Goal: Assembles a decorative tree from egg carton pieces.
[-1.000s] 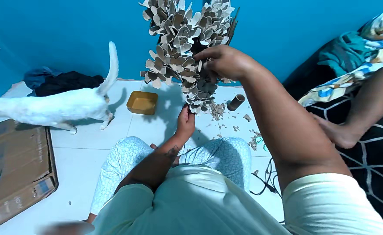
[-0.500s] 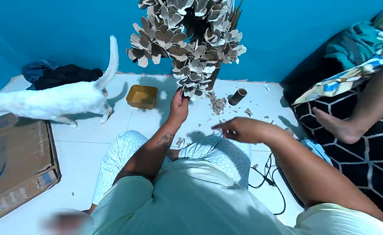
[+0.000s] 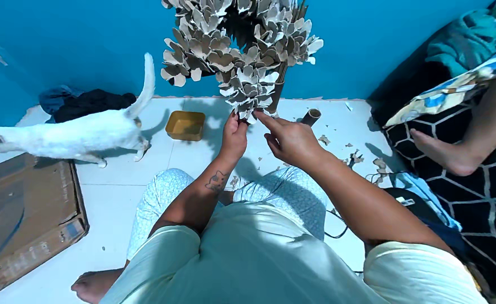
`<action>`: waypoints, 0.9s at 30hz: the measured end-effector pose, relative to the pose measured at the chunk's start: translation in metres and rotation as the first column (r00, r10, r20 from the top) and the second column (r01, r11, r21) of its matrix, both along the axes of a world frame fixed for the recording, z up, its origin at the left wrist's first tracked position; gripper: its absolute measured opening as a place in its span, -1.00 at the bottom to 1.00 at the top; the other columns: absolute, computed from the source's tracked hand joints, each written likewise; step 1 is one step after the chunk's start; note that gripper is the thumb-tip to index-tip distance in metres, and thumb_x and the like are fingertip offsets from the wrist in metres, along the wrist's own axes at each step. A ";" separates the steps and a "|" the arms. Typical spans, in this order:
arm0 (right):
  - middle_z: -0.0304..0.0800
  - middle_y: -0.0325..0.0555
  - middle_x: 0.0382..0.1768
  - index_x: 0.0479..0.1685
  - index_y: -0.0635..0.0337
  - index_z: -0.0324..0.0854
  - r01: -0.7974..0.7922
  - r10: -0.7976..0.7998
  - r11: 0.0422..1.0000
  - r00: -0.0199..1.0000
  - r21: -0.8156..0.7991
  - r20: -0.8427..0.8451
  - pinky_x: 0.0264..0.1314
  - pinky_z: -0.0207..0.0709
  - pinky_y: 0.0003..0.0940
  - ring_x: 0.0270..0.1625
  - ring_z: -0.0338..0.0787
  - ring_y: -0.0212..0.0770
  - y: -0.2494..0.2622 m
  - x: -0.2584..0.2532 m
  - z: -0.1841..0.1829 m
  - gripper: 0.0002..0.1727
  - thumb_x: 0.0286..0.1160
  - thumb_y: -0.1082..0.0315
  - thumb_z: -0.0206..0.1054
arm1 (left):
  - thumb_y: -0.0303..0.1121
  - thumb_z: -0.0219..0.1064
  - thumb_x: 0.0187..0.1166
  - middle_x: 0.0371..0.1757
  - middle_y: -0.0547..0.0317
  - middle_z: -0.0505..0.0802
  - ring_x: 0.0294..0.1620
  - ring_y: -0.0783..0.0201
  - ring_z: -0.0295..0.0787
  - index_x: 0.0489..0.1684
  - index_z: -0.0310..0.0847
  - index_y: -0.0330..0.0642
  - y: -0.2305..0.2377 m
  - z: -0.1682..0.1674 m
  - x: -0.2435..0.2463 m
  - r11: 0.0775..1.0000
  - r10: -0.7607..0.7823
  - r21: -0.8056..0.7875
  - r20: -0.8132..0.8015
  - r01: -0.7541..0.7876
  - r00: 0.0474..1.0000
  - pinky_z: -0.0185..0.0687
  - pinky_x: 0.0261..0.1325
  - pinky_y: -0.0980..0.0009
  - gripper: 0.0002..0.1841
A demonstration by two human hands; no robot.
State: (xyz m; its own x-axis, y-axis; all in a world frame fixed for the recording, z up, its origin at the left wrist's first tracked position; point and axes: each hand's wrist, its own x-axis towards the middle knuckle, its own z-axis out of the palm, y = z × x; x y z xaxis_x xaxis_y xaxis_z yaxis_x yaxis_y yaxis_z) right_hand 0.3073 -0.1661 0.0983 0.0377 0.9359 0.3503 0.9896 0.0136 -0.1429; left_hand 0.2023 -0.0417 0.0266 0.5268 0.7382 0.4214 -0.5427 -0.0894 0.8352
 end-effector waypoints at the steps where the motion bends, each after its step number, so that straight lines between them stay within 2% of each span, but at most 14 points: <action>1: 0.81 0.10 -0.23 0.71 0.09 0.42 0.011 -0.011 1.000 1.000 0.002 0.010 -0.42 0.64 0.13 -0.41 0.80 0.12 0.001 0.000 0.000 -0.32 0.49 0.48 0.30 | -0.62 -0.06 0.68 0.28 0.00 0.72 0.31 0.32 0.67 0.43 0.38 -0.45 -0.001 0.000 0.001 1.000 -0.007 -0.004 -0.001 0.007 1.000 0.56 0.49 0.26 -0.62; 11: 0.79 0.09 -0.40 0.60 0.13 0.54 0.095 -0.100 0.993 0.992 0.065 0.077 -0.51 0.60 0.10 -0.47 0.80 0.16 0.001 0.000 -0.012 -0.39 0.44 0.51 0.26 | -0.62 -0.05 0.69 0.27 -0.01 0.73 0.30 0.30 0.68 0.41 0.40 -0.44 -0.008 -0.001 0.008 1.000 -0.022 0.020 -0.040 0.023 0.999 0.56 0.48 0.25 -0.63; 16: 0.77 0.11 -0.47 0.54 0.16 0.58 0.108 -0.117 0.989 0.989 0.098 0.093 -0.55 0.57 0.10 -0.49 0.80 0.17 -0.002 -0.002 -0.020 -0.42 0.42 0.52 0.27 | -0.58 -0.08 0.74 0.38 -0.03 0.69 0.37 0.32 0.64 0.54 0.32 -0.39 -0.016 0.003 0.002 0.998 -0.025 0.058 -0.131 0.033 0.991 0.51 0.53 0.26 -0.59; 21: 0.72 0.08 -0.57 0.46 0.19 0.65 0.104 -0.119 0.982 0.989 0.155 0.092 -0.60 0.56 0.06 -0.56 0.77 0.16 -0.006 -0.005 -0.027 -0.47 0.40 0.52 0.28 | -0.58 -0.07 0.75 0.39 -0.01 0.69 0.38 0.34 0.63 0.53 0.36 -0.37 -0.019 0.003 -0.002 0.993 -0.007 0.117 -0.174 0.028 0.985 0.51 0.52 0.26 -0.60; 27: 0.69 0.08 -0.59 0.38 0.18 0.68 0.090 -0.112 0.977 0.988 0.191 0.110 -0.65 0.52 0.05 -0.60 0.74 0.16 -0.012 -0.008 -0.028 -0.52 0.41 0.50 0.27 | -0.58 -0.06 0.73 0.30 -0.02 0.73 0.30 0.37 0.67 0.42 0.43 -0.42 -0.022 0.007 -0.003 0.986 0.028 0.167 -0.185 0.003 0.982 0.57 0.46 0.29 -0.64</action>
State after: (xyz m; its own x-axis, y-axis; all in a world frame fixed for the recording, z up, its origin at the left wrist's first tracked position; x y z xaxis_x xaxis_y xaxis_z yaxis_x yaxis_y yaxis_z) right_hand 0.2990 -0.1780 0.0706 0.0758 0.8479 0.5246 0.9970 -0.0721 -0.0275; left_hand 0.1990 -0.0637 0.0333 0.5988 0.6731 0.4340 -0.3773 -0.2410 0.8942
